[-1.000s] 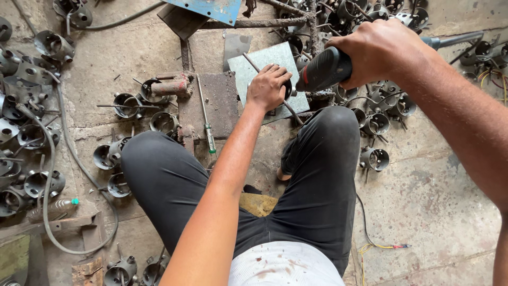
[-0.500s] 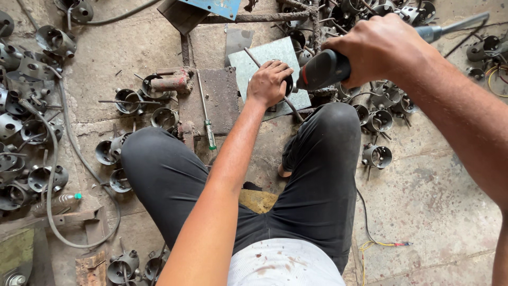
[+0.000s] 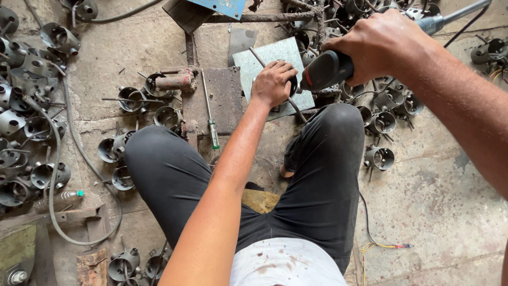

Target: The person sits on the floor and uses a handheld power drill to drill holes into small metal parts. They hold each part steady with their left hand while operating the drill with their right hand, then place the finished part on the floor.

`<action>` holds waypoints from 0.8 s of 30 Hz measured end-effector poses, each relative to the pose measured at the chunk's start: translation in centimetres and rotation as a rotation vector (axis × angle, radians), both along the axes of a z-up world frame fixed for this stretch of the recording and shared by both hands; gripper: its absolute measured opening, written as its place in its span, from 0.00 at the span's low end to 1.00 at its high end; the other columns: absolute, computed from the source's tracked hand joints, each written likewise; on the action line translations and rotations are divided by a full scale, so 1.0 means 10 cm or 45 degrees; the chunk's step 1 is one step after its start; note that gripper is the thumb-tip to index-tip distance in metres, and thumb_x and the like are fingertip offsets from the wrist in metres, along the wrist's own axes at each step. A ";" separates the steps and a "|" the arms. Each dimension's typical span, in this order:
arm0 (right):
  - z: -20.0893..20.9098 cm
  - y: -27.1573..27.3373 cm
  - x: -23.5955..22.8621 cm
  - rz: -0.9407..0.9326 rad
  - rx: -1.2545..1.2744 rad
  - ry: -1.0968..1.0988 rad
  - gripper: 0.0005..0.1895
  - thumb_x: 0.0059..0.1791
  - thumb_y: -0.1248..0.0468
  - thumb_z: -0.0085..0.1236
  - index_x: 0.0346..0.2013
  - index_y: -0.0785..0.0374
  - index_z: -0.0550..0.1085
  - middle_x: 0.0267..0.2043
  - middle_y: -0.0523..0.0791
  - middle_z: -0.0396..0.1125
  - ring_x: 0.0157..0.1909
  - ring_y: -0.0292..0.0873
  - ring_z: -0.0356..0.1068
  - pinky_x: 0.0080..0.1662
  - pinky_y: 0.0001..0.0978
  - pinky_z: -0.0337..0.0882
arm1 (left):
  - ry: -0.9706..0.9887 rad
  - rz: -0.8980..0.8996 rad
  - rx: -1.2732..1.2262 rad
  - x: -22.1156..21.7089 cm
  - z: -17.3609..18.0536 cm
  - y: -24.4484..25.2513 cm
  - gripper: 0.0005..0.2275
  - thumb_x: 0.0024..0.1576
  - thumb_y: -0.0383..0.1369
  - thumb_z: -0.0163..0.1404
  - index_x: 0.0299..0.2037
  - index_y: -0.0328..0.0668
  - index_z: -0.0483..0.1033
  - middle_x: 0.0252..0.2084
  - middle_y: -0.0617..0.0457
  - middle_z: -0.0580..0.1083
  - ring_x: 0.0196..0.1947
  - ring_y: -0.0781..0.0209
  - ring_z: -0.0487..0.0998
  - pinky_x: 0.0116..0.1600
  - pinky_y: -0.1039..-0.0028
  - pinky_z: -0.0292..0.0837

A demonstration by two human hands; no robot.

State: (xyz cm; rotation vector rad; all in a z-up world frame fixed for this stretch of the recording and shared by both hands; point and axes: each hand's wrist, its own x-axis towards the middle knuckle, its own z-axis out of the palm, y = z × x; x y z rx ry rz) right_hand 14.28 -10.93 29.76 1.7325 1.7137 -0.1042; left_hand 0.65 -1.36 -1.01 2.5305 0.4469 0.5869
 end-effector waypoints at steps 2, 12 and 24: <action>-0.01 0.01 -0.01 0.006 -0.002 -0.001 0.38 0.38 0.53 0.75 0.63 0.36 0.72 0.35 0.45 0.77 0.30 0.43 0.79 0.31 0.35 0.81 | -0.019 0.001 0.007 0.00 0.01 -0.01 0.17 0.53 0.25 0.44 0.49 0.45 0.82 0.53 0.50 0.80 0.57 0.53 0.79 0.71 0.62 0.65; -0.07 -0.03 0.05 -0.040 0.047 0.039 0.38 0.36 0.50 0.77 0.61 0.39 0.74 0.35 0.45 0.77 0.31 0.44 0.79 0.35 0.37 0.82 | -0.004 0.007 -0.027 -0.02 0.08 -0.02 0.17 0.52 0.25 0.45 0.48 0.45 0.82 0.52 0.50 0.80 0.57 0.53 0.79 0.71 0.62 0.65; -0.10 -0.02 0.03 -0.066 0.021 0.039 0.36 0.38 0.52 0.76 0.60 0.40 0.74 0.35 0.44 0.78 0.31 0.43 0.79 0.34 0.36 0.82 | -0.044 0.002 0.013 0.03 -0.05 0.01 0.17 0.52 0.25 0.45 0.49 0.46 0.82 0.54 0.48 0.79 0.58 0.50 0.78 0.70 0.61 0.64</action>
